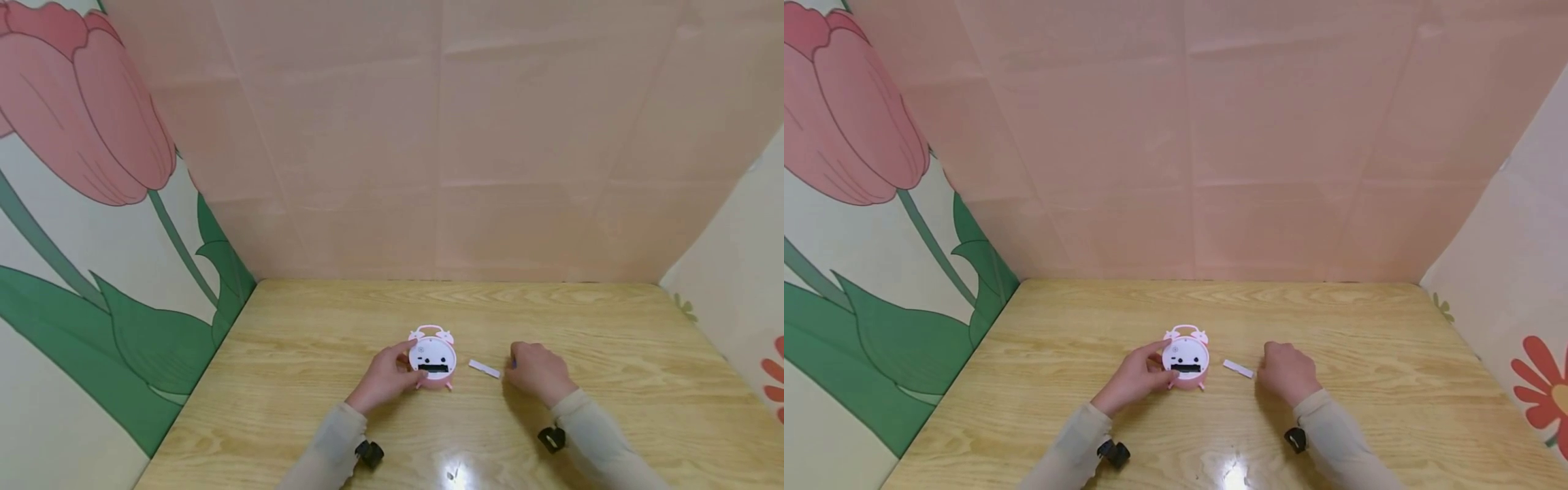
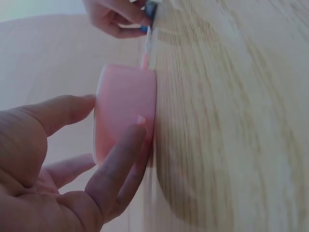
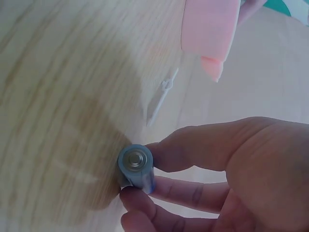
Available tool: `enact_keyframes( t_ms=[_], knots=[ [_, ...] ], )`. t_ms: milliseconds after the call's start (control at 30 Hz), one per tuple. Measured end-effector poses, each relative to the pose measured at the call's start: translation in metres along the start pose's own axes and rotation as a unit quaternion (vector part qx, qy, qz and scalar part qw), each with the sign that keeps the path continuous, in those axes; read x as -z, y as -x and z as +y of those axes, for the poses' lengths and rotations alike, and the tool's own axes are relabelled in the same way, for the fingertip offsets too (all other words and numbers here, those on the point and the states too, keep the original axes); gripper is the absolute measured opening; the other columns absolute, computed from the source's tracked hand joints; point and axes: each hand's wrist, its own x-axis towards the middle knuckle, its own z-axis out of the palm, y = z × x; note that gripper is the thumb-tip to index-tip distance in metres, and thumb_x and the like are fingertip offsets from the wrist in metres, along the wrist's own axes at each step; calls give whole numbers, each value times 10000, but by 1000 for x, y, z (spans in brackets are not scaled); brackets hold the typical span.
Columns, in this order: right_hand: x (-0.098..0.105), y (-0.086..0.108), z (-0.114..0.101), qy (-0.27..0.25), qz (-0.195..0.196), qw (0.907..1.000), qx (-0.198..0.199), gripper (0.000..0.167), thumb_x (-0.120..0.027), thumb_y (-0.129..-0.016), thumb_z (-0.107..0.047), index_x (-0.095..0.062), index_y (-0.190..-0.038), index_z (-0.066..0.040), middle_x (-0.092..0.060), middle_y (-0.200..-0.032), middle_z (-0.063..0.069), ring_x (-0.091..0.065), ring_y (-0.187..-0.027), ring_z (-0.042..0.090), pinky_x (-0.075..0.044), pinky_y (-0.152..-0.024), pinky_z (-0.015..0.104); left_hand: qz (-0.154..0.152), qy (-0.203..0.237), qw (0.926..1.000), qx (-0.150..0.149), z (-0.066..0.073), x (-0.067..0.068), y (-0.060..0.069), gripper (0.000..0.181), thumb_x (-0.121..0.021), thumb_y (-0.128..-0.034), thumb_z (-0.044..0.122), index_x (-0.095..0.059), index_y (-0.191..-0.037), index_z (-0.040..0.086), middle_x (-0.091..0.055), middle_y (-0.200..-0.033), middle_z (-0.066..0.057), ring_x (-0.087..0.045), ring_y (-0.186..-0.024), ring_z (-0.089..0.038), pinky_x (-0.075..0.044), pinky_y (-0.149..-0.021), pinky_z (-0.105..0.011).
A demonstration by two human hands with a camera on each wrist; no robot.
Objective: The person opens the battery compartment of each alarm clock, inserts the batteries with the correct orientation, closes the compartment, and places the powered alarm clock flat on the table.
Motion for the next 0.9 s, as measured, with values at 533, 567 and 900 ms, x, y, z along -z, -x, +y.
enact_keyframes(
  t_ms=[533, 567, 900],
  knots=[
    [-7, -7, -2, -408, -39, 9992, 34, 103, -689, -823, -158, -620, -848, -87, -580, -722, 31, -519, -623, 206, -403, -503, 331, -58, -70, 9999, -118, -2, 0, -1, 702, -815, -835, 120, -489, -1443, -7, -656, -1000, -116, -640, -837, -181, -548, -632, -211],
    [-6, -7, -2, -404, -57, 9992, 4, 110, -686, -831, -166, -624, -862, -82, -586, -727, 34, -522, -626, 209, -406, -502, 335, -61, -95, 9999, -118, -2, 0, -2, 703, -816, -836, 126, -489, -1444, -4, -654, -1001, -113, -637, -838, -179, -547, -634, -213],
    [1, 10, -12, 238, 217, 9952, 926, 183, -726, -759, 29, -731, -887, -102, -556, -818, 60, -513, -662, 174, -462, -490, 340, -24, -153, 9998, -83, -1, -1, -1, 700, -817, -837, 137, -495, -1443, 0, -656, -1003, -126, -631, -857, -191, -540, -644, -208]
  ],
)
